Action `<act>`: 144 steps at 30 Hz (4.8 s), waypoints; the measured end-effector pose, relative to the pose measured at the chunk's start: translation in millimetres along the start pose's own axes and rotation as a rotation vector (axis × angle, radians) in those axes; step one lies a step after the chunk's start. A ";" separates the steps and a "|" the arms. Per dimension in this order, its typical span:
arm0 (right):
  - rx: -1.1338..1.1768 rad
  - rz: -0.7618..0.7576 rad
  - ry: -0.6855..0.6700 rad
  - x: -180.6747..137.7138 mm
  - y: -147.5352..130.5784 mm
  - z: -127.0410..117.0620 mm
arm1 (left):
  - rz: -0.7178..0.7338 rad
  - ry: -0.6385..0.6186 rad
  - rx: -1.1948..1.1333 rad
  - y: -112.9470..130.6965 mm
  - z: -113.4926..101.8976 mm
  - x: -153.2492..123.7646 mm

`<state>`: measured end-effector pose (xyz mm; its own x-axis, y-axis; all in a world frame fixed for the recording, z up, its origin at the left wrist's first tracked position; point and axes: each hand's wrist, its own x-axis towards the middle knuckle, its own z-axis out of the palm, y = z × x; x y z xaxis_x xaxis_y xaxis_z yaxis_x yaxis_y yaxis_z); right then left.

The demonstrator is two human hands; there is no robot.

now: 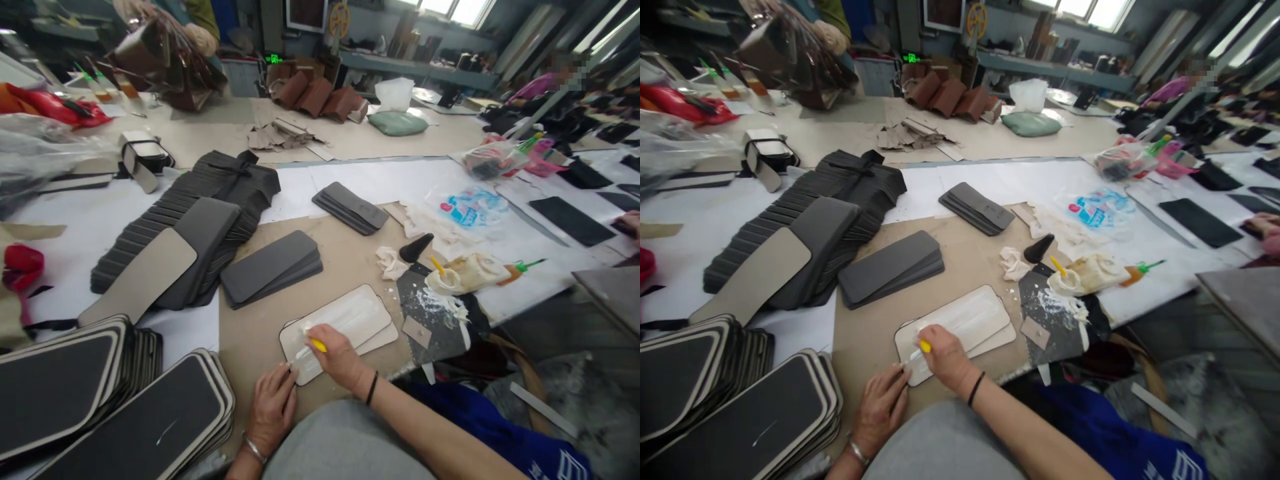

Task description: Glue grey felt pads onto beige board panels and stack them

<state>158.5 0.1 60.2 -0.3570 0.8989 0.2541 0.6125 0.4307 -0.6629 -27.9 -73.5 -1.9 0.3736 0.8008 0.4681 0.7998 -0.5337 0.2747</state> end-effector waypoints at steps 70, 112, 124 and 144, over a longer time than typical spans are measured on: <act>-0.102 0.557 0.424 -65.9 104.3 -114.2 | 0.069 -0.046 0.067 -1.1 1.9 4.3; 0.278 0.045 -0.152 187.8 -14.8 -85.5 | -1.157 0.384 -1.463 -22.4 -0.4 194.1; -0.193 0.394 -0.185 33.7 53.7 -155.5 | -1.497 0.557 -1.523 -5.9 -41.7 113.4; -0.451 0.727 -0.409 -22.5 136.4 -121.6 | -1.114 -0.465 -0.222 23.1 12.0 66.8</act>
<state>335.9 48.5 49.8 0.0518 0.8977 -0.4375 0.9661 -0.1560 -0.2055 21.1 -29.0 25.7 -0.2948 0.8454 -0.4454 0.7089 0.5061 0.4913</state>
